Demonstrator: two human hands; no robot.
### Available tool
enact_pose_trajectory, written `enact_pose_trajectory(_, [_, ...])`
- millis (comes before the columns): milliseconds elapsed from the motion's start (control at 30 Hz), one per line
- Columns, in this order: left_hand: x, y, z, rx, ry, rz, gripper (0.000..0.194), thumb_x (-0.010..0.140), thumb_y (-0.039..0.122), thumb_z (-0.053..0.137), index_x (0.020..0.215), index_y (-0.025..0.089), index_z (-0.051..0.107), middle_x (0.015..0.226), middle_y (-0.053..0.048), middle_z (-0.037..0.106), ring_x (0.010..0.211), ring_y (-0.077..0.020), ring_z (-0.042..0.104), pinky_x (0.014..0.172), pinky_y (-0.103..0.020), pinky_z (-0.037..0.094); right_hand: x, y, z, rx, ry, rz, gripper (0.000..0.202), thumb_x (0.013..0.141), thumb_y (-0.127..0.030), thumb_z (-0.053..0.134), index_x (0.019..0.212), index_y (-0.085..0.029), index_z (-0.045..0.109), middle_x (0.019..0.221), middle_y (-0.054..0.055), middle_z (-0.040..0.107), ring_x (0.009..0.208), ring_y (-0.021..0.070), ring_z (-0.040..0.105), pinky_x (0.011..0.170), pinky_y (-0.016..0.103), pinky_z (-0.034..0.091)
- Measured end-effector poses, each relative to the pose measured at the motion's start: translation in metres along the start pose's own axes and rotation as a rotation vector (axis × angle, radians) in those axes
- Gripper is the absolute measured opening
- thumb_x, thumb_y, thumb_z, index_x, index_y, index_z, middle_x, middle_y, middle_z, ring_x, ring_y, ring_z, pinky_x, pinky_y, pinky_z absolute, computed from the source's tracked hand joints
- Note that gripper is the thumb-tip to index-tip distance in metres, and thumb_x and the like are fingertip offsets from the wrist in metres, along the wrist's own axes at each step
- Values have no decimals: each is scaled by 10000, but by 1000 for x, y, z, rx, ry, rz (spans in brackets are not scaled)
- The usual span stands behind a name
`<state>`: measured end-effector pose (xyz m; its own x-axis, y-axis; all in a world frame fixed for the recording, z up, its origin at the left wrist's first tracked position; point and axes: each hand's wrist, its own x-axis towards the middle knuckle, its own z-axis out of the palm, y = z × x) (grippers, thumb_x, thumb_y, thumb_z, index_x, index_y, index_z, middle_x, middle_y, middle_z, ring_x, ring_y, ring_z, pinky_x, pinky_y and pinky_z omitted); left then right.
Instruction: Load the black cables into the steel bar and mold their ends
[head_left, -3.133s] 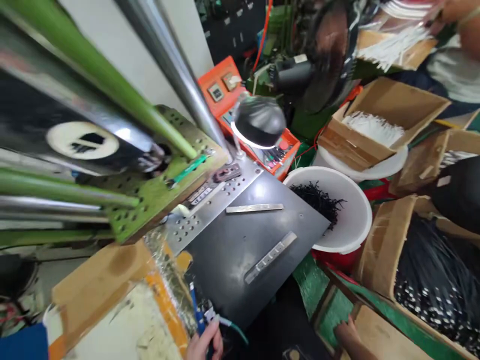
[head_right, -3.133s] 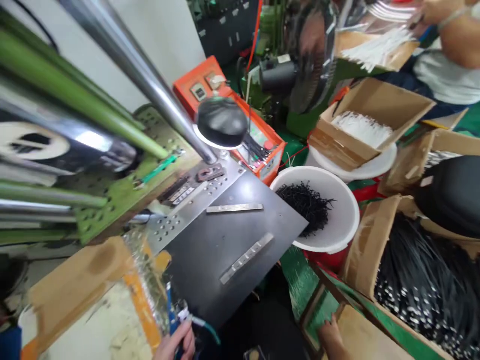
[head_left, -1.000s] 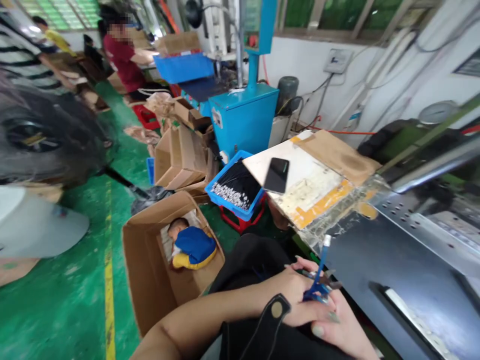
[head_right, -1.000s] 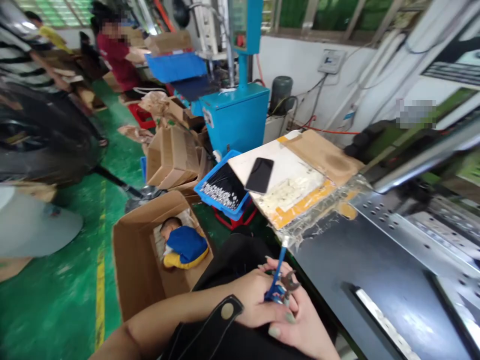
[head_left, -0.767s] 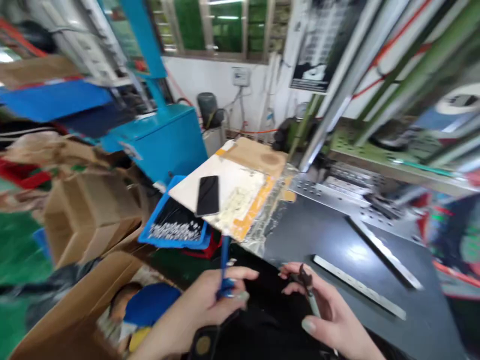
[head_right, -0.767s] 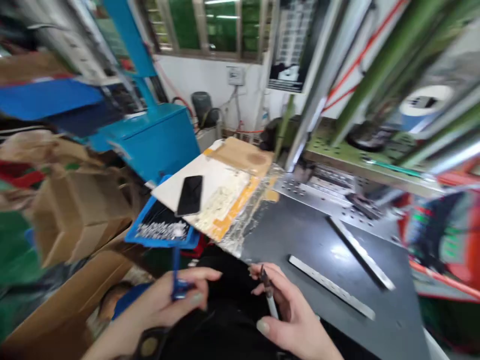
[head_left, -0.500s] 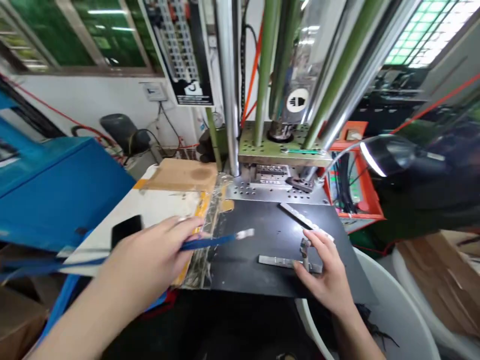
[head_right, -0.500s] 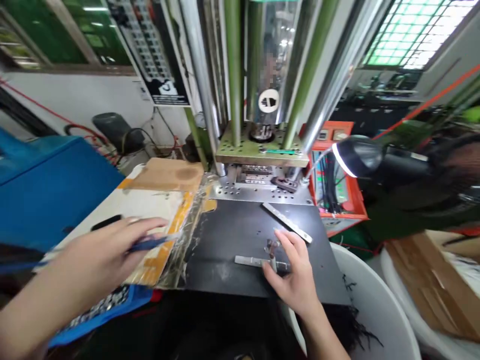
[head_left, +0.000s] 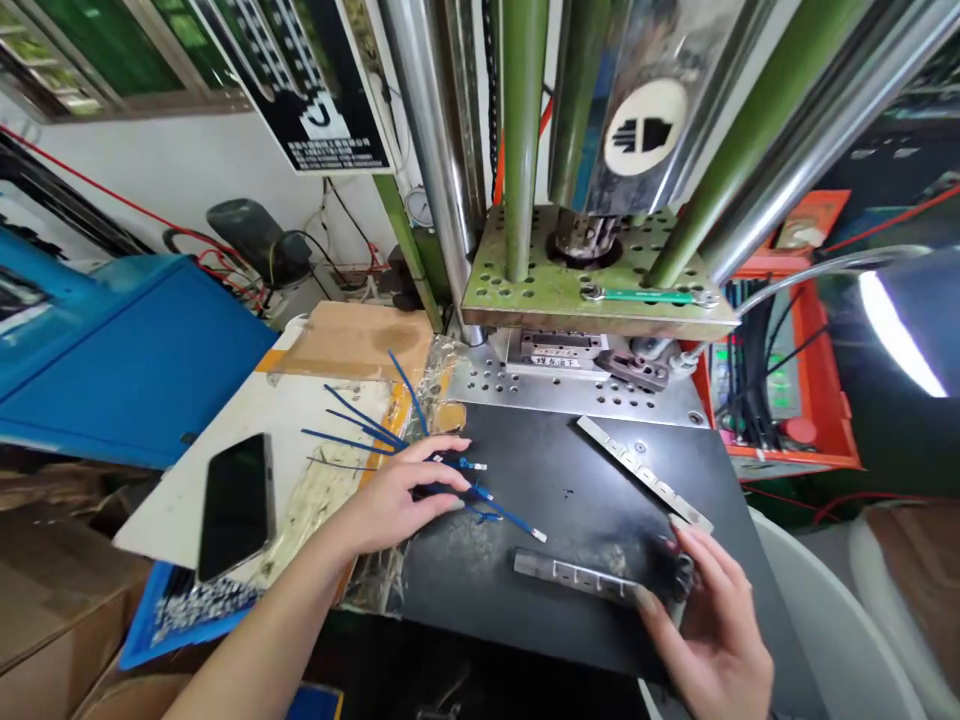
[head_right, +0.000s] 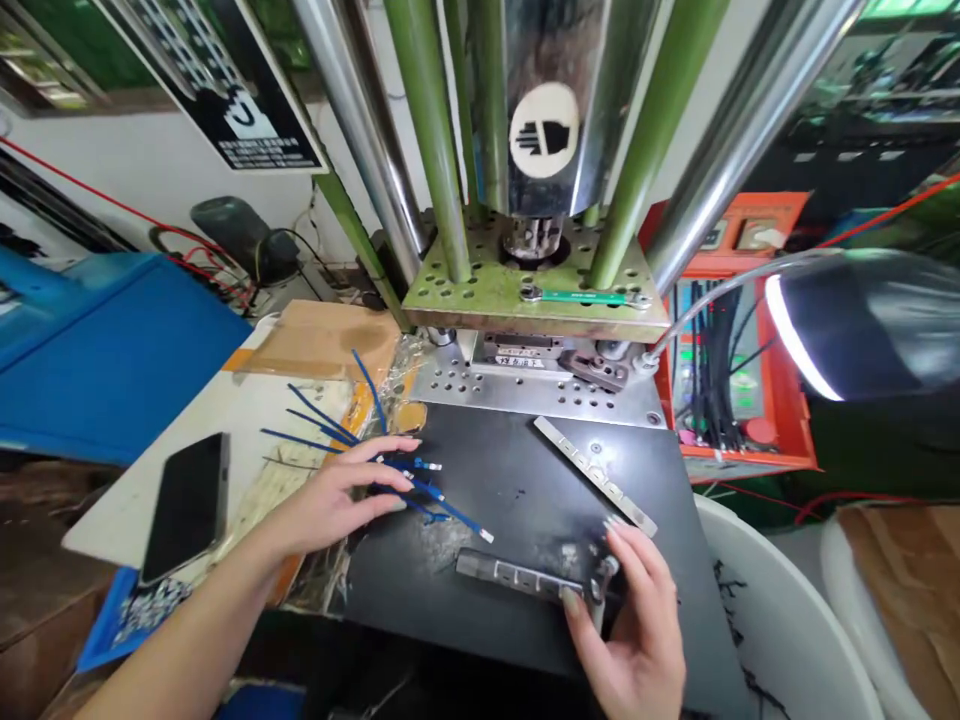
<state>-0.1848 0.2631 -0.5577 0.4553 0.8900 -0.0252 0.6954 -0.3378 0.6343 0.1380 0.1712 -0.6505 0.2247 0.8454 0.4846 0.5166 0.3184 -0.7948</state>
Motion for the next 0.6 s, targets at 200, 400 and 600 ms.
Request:
enact_pose_trajectory(200, [9,-1,-4,24,45,39,194,883,211,540,801,224,716,1076,-35,635,983,-150,622,928,-326,494,-4,2,0,131,33,130,567,762,-210,707,1300,-262,534,1272,108,499,1171,300,494,1012,571,398])
enact_pose_trajectory(400, [15,2,-4,95,371,137,221,901,180,505,1044,195,673,1401,-99,425,1251,-202,484,1066,-411,397,-9,8,3,194,52,146,563,758,-206,713,1291,-257,539,1297,114,485,1199,292,476,970,542,453])
enact_pose_trajectory(600, [16,4,3,213,84,102,174,884,167,511,856,212,676,892,0,661,846,-151,620,801,-301,494,-9,3,4,250,129,217,529,765,-252,714,1266,-200,554,1275,135,514,1102,271,562,973,516,453])
